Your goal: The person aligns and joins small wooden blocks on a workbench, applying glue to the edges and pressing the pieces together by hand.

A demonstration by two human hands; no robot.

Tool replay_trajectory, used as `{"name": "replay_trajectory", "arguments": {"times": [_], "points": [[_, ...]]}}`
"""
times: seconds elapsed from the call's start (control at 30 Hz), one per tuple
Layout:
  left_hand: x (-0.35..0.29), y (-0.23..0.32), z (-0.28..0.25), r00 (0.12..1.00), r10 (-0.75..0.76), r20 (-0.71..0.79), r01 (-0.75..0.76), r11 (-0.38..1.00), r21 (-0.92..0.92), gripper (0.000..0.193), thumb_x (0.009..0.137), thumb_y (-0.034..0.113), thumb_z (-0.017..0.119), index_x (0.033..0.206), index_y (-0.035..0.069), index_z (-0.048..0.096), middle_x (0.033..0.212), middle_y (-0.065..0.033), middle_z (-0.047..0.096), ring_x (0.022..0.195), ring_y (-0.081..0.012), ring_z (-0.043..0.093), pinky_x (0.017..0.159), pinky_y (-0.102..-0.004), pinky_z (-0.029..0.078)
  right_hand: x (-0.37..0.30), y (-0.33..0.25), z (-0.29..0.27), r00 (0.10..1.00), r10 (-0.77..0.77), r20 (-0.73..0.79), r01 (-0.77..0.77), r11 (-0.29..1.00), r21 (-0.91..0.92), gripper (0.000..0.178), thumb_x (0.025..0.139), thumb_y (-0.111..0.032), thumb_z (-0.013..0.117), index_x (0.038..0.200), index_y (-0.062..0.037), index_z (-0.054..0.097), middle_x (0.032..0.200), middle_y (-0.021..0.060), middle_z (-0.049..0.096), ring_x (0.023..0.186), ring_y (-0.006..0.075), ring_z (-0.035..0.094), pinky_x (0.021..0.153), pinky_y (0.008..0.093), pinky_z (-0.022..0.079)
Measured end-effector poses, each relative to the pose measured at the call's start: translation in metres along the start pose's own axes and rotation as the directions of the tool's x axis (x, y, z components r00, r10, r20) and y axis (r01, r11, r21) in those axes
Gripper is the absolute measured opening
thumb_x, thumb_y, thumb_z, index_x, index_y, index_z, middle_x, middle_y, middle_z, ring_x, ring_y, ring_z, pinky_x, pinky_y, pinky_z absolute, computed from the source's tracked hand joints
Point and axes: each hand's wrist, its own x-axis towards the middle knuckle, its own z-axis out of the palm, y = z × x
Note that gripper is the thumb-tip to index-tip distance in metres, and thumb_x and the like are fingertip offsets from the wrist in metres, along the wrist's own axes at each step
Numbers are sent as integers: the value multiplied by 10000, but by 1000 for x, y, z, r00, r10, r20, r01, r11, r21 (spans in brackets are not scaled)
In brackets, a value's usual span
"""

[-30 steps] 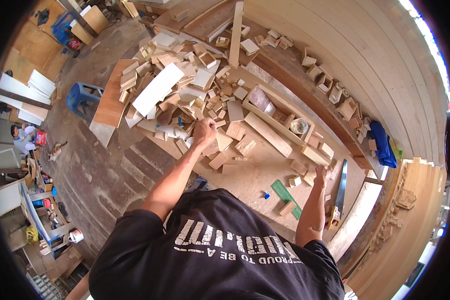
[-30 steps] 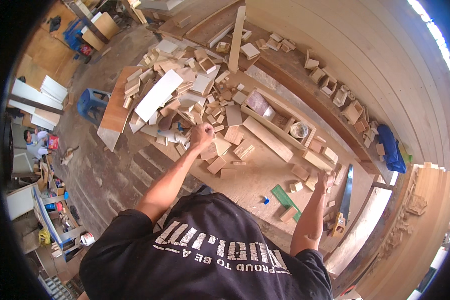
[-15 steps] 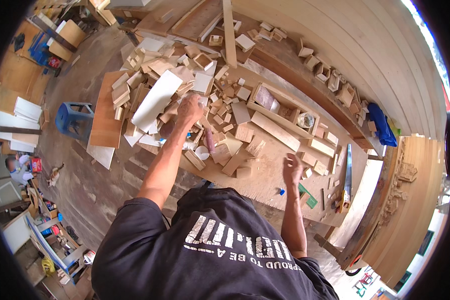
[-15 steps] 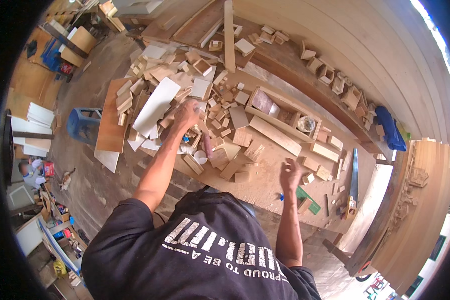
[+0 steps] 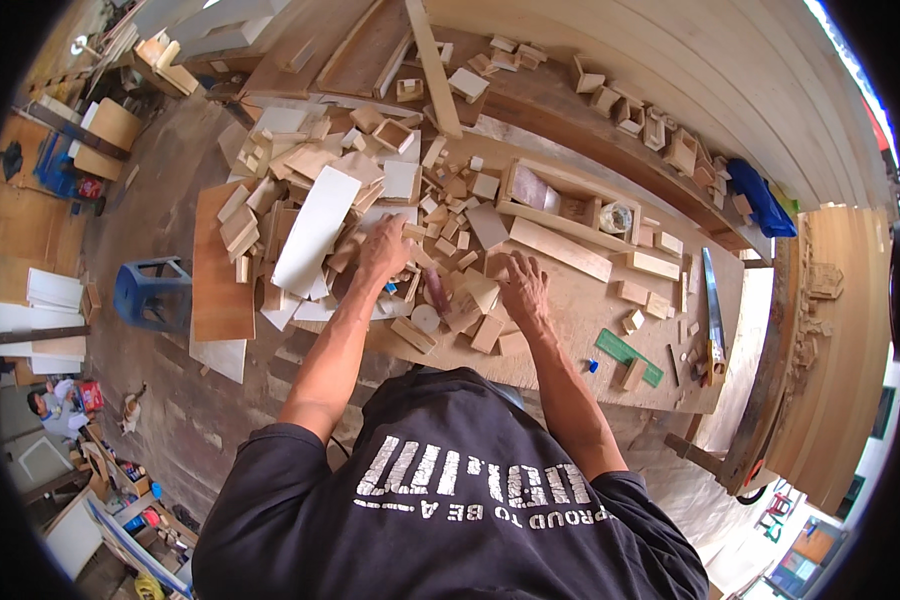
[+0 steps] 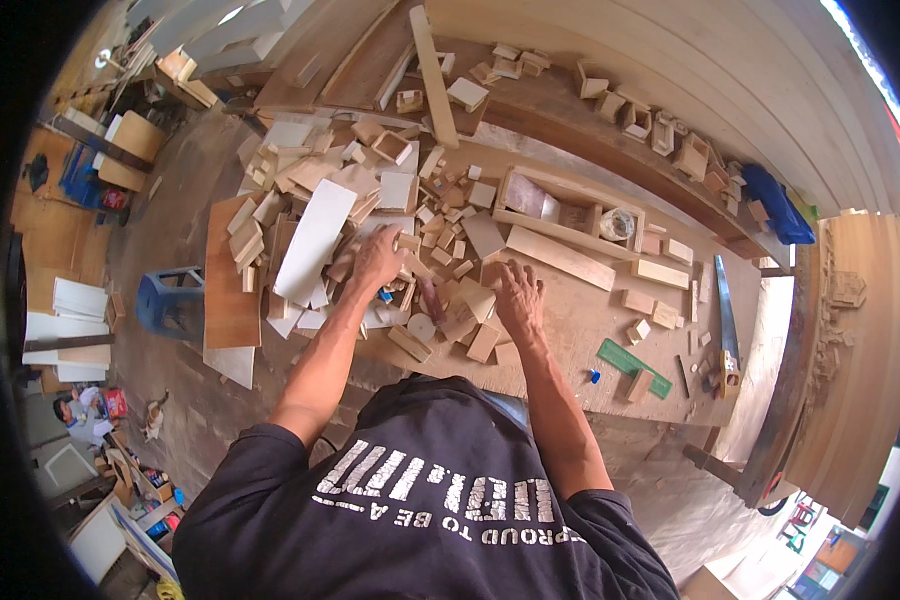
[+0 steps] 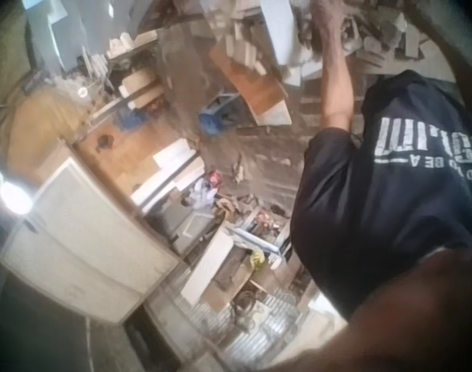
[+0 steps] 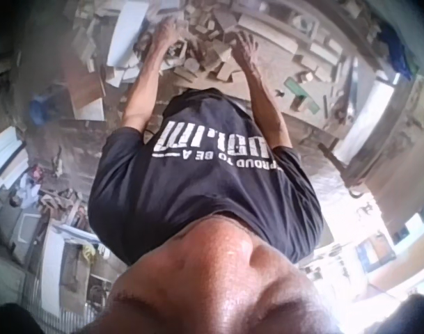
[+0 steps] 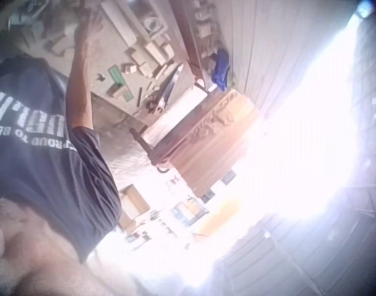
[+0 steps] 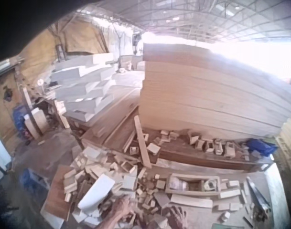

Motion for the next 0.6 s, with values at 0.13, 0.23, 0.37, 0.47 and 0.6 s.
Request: {"name": "replay_trajectory", "arguments": {"times": [0.13, 0.23, 0.37, 0.47, 0.6], "points": [[0, -13, 0, 1000, 29, -9, -30, 999, -44, 409, 860, 95, 658, 1255, 42, 569, 1223, -193, 597, 1158, -377, 563, 1011, -436, 444, -4, 12, 1, 1000, 22, 8, -22, 1000, 20, 670, 743, -110, 732, 1362, -138, 479, 1438, 109, 474, 1360, 326, 396, 1079, 495, 360], [-3, -14, -3, 999, 22, 29, -19, 995, -101, 402, 863, 97, 658, 1251, 37, 570, 1220, -189, 602, 1152, -372, 567, 1002, -434, 444, -9, 21, -3, 998, 57, -4, -56, 991, 119, 676, 777, -136, 714, 1400, -145, 452, 1467, 79, 456, 1356, 334, 406, 1057, 546, 371], [2, -10, -8, 997, -70, -21, 64, 978, -198, 328, 858, 100, 669, 1176, 34, 627, 1096, -169, 656, 1041, -350, 626, 936, -426, 485, -18, 30, -13, 984, 166, 58, -173, 975, 142, 768, 760, -198, 742, 1446, -151, 401, 1506, 102, 400, 1374, 356, 377, 1060, 560, 372], [8, -5, 8, 984, 59, -169, -77, 991, -107, 148, 895, 155, 645, 982, 35, 655, 946, -140, 680, 911, -325, 652, 809, -424, 518, -28, 35, -15, 976, 217, 27, -218, 972, 90, 799, 761, -251, 749, 1463, -148, 382, 1525, 132, 364, 1370, 384, 371, 1074, 548, 367], [25, 48, 37, 982, 143, -127, -147, 989, -26, 246, 935, 301, 658, 870, 65, 645, 817, -55, 655, 710, -208, 608, 664, -383, 513, -39, 40, -7, 967, 254, 2, -253, 961, 117, 798, 775, -293, 737, 1467, -128, 375, 1521, 177, 358, 1352, 416, 383, 1087, 523, 363]]}}
